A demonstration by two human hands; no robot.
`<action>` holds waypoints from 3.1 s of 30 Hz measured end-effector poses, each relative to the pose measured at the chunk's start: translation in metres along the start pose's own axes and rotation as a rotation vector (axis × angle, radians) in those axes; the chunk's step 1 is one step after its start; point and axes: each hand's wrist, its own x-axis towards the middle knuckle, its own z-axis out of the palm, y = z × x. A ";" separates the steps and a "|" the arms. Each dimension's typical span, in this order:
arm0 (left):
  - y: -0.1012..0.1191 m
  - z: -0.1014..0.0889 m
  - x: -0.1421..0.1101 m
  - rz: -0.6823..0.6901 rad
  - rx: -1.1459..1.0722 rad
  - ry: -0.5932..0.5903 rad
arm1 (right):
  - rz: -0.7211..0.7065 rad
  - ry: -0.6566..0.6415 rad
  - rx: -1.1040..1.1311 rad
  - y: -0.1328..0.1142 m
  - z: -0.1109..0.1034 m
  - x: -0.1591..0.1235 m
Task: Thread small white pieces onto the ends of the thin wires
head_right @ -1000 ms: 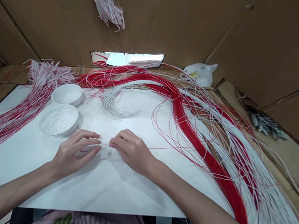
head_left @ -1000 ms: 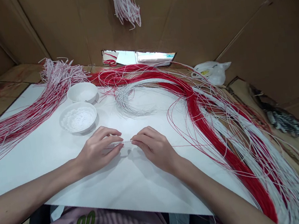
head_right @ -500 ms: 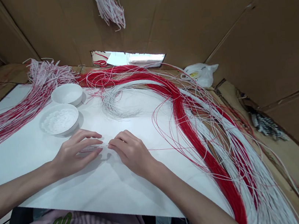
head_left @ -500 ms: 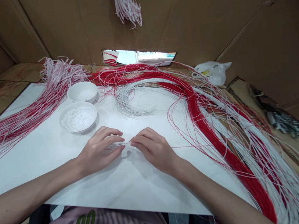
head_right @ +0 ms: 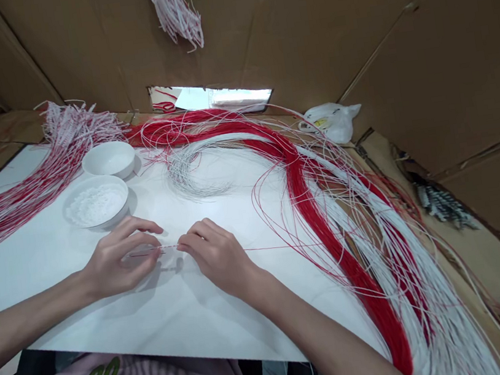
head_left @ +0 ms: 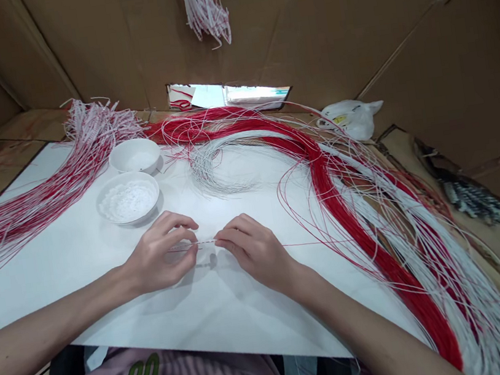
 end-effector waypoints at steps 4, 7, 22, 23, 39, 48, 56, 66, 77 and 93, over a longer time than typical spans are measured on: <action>-0.001 0.003 0.000 0.009 -0.016 0.000 | -0.011 -0.006 -0.003 0.001 0.001 -0.001; -0.001 0.006 0.000 0.031 -0.026 -0.006 | -0.022 -0.001 0.007 0.000 0.002 -0.001; -0.001 0.007 -0.001 0.075 -0.081 -0.052 | -0.063 0.032 0.020 -0.001 0.005 -0.002; -0.002 0.007 -0.002 0.089 -0.085 -0.061 | -0.067 0.034 0.018 0.000 0.005 -0.002; -0.004 0.009 -0.005 0.129 -0.072 -0.147 | 0.039 -0.011 0.155 -0.005 0.002 -0.003; -0.006 0.008 -0.005 0.119 -0.128 -0.120 | 0.204 -0.019 0.322 -0.011 -0.003 0.003; -0.006 0.006 0.000 0.009 -0.191 -0.092 | 0.330 -0.006 0.378 -0.011 -0.012 0.006; -0.010 0.002 0.000 -0.010 -0.187 -0.079 | 0.373 -0.012 0.410 -0.007 -0.016 0.007; -0.014 0.004 -0.002 -0.085 -0.147 -0.117 | 0.472 -0.083 0.433 0.003 -0.015 0.006; -0.007 0.006 0.000 0.097 -0.116 -0.107 | 0.451 -0.145 0.476 -0.012 -0.015 0.009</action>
